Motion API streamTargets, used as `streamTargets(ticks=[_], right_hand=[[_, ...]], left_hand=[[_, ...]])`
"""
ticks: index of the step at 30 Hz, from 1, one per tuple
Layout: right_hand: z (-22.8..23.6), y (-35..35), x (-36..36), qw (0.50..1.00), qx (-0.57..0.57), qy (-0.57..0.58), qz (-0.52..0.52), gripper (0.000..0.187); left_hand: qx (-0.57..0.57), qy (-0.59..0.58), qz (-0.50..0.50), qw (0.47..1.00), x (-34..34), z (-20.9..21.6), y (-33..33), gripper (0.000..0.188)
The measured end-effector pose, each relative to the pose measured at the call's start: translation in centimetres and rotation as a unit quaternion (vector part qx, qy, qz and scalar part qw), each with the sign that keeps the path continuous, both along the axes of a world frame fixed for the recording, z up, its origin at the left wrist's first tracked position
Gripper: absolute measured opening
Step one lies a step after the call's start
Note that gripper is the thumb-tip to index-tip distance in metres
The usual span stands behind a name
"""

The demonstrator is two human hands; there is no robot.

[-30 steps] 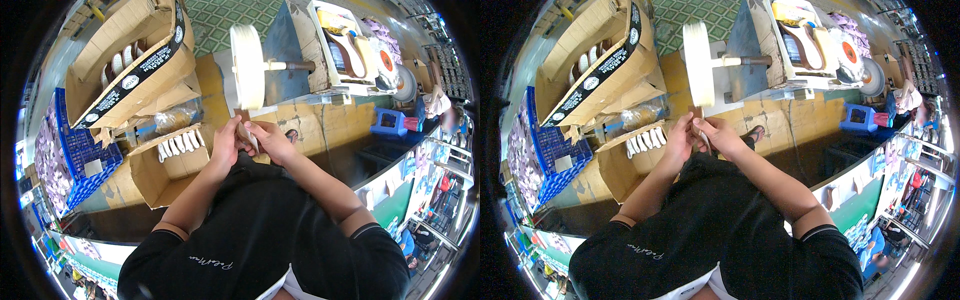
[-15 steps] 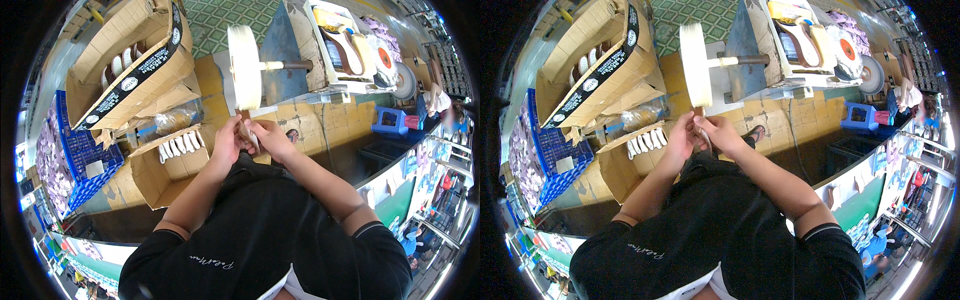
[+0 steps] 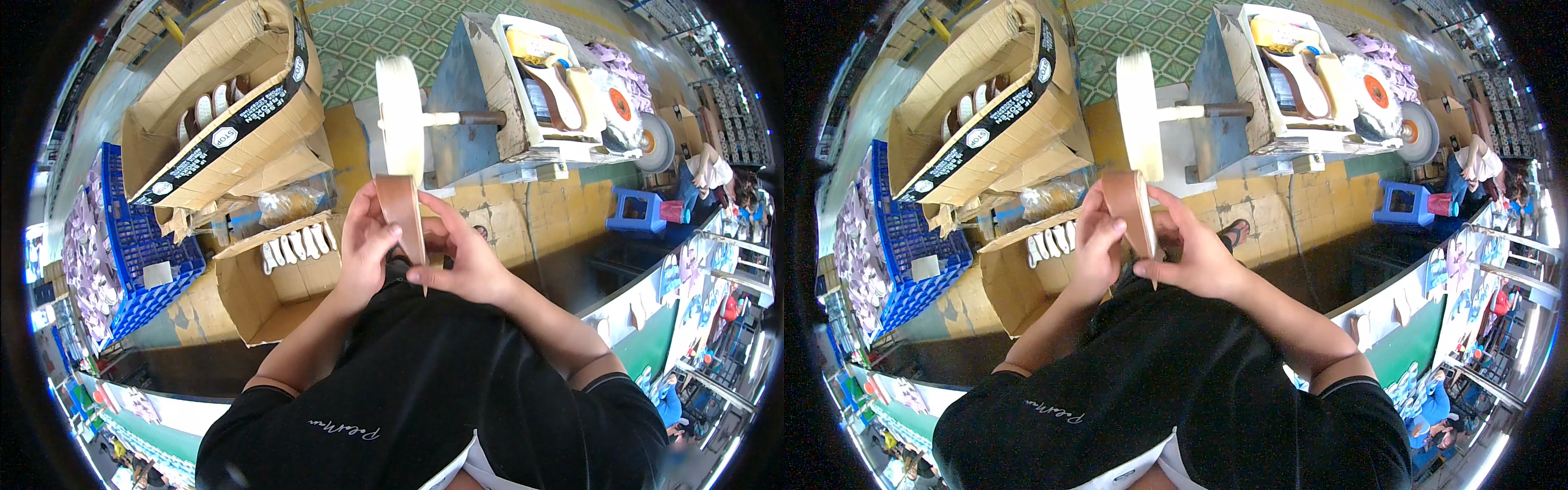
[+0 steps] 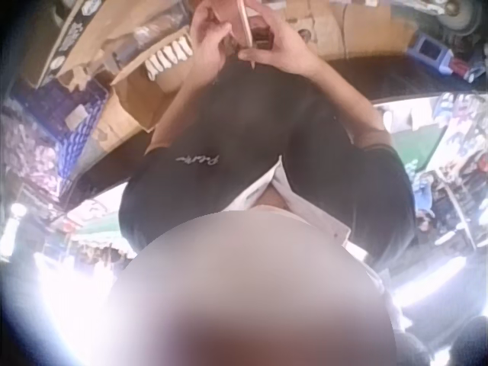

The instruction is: The person repeatedly presses the sole of a slipper against a rotating buffing wheel to smooth or polish it. They handle multiple slippers one at a time, turning them over to treat different edges and surfaces, then place them into a cardboard box.

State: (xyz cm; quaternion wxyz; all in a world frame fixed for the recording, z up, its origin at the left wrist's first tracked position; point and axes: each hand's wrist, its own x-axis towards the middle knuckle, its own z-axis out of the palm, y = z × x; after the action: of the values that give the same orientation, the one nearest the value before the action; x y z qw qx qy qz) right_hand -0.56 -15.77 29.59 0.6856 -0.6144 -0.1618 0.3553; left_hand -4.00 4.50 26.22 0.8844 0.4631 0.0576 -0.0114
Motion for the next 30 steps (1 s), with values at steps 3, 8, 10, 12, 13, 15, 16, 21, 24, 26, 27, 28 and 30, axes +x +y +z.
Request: streamTargets(ticks=[3, 8, 10, 12, 13, 15, 16, 21, 24, 26, 27, 28, 30], right_hand=[[1.9, -1.5, -1.0, 0.994, -0.039, -0.104, 0.015, 0.120], [2.7, -3.3, -2.3, 0.969, -0.048, -0.242, -0.009, 0.121], [2.9, -4.0, -2.9, 0.949, -0.066, -0.307, -0.019, 0.120], [3.0, -4.6, -3.4, 0.943, -0.072, -0.325, -0.024, 0.119], [3.1, -4.9, -3.8, 0.940, -0.075, -0.331, -0.024, 0.118], [3.2, -5.5, -4.5, 0.943, -0.068, -0.326, -0.022, 0.117], [3.3, -5.8, -4.6, 0.942, -0.062, -0.330, -0.022, 0.117], [3.6, -6.7, -5.7, 0.914, -0.076, -0.397, -0.046, 0.108], [3.6, -7.1, -6.2, 0.904, -0.076, -0.416, -0.060, 0.105], [3.7, -7.4, -6.5, 0.901, -0.072, -0.424, -0.064, 0.104], [3.7, -7.5, -6.6, 0.898, -0.069, -0.429, -0.065, 0.104], [3.7, -7.6, -6.7, 0.896, -0.065, -0.434, -0.067, 0.104], [3.8, -7.8, -7.0, 0.890, -0.068, -0.447, -0.067, 0.104]], left_hand=[[0.006, -0.097, -0.035, 0.995, -0.9, 2.2, -0.1, 0.071], [0.045, -0.146, -0.029, 0.988, -2.3, 4.3, -1.5, 0.078], [0.055, -0.172, -0.043, 0.983, -2.8, 4.9, -2.0, 0.079], [0.063, -0.192, -0.048, 0.978, -3.3, 5.3, -2.5, 0.080], [0.066, -0.195, -0.046, 0.977, -3.6, 5.5, -2.8, 0.080], [0.070, -0.196, -0.041, 0.977, -4.6, 6.0, -3.4, 0.079], [0.072, -0.202, -0.038, 0.976, -4.8, 6.2, -3.8, 0.079], [0.110, -0.228, -0.008, 0.967, -5.7, 7.4, -5.4, 0.077], [0.131, -0.234, -0.003, 0.963, -6.3, 8.0, -6.0, 0.074], [0.129, -0.243, 0.002, 0.961, -6.5, 8.2, -6.4, 0.073], [0.127, -0.249, 0.003, 0.960, -6.6, 8.2, -6.6, 0.072], [0.132, -0.250, 0.005, 0.959, -6.8, 8.3, -6.7, 0.071], [0.138, -0.255, 0.010, 0.957, -7.1, 8.4, -6.9, 0.069]])
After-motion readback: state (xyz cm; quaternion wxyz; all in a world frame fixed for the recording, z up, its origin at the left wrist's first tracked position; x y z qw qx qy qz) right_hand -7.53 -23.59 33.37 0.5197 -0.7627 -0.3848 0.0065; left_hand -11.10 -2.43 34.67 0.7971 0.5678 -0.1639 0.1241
